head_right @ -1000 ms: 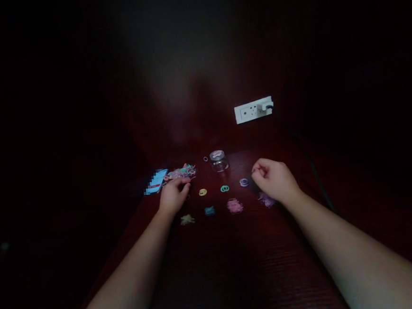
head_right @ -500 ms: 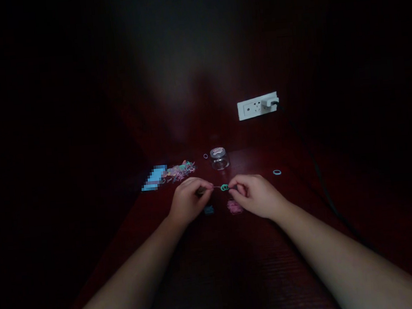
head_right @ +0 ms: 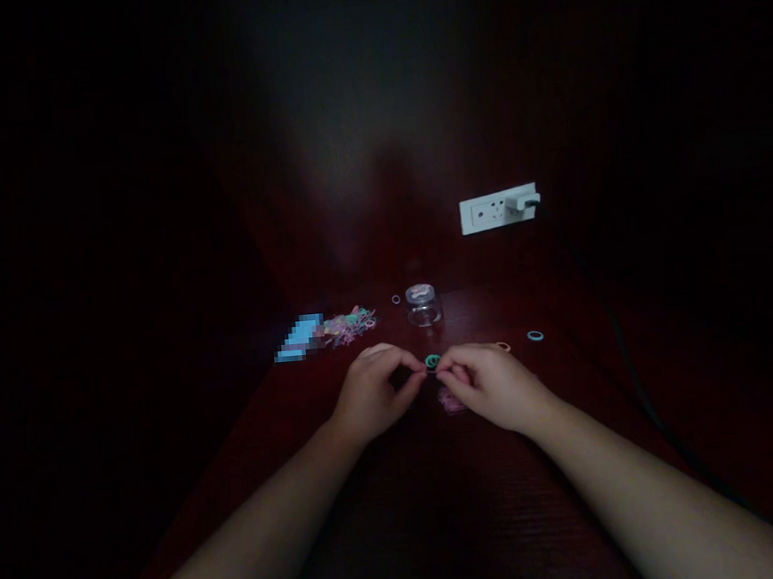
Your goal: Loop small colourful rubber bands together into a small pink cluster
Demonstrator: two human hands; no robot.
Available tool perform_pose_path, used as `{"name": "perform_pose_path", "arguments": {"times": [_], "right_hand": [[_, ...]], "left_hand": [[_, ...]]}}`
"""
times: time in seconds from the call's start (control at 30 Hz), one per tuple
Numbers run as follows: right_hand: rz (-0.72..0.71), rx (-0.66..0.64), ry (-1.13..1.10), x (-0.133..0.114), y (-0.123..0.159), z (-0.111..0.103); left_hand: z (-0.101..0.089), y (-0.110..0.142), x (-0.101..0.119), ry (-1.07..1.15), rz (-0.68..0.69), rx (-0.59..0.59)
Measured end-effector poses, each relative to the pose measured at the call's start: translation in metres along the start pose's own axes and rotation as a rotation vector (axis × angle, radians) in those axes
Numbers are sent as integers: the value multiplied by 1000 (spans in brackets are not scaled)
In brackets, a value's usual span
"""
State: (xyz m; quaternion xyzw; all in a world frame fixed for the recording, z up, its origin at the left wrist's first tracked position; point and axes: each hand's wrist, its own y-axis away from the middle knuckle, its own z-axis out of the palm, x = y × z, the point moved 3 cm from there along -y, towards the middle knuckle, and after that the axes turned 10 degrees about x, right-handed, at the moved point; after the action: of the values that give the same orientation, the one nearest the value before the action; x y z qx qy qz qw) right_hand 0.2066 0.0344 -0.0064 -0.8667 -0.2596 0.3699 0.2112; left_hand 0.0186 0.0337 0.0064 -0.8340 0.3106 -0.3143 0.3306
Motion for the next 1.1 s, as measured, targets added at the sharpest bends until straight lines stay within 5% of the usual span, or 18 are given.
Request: {"name": "perform_pose_path", "arguments": {"times": [1.1], "right_hand": [[-62, -4, 21, -6, -3, -3]], "left_hand": [[-2, 0, 4, 8, -12, -53]]}}
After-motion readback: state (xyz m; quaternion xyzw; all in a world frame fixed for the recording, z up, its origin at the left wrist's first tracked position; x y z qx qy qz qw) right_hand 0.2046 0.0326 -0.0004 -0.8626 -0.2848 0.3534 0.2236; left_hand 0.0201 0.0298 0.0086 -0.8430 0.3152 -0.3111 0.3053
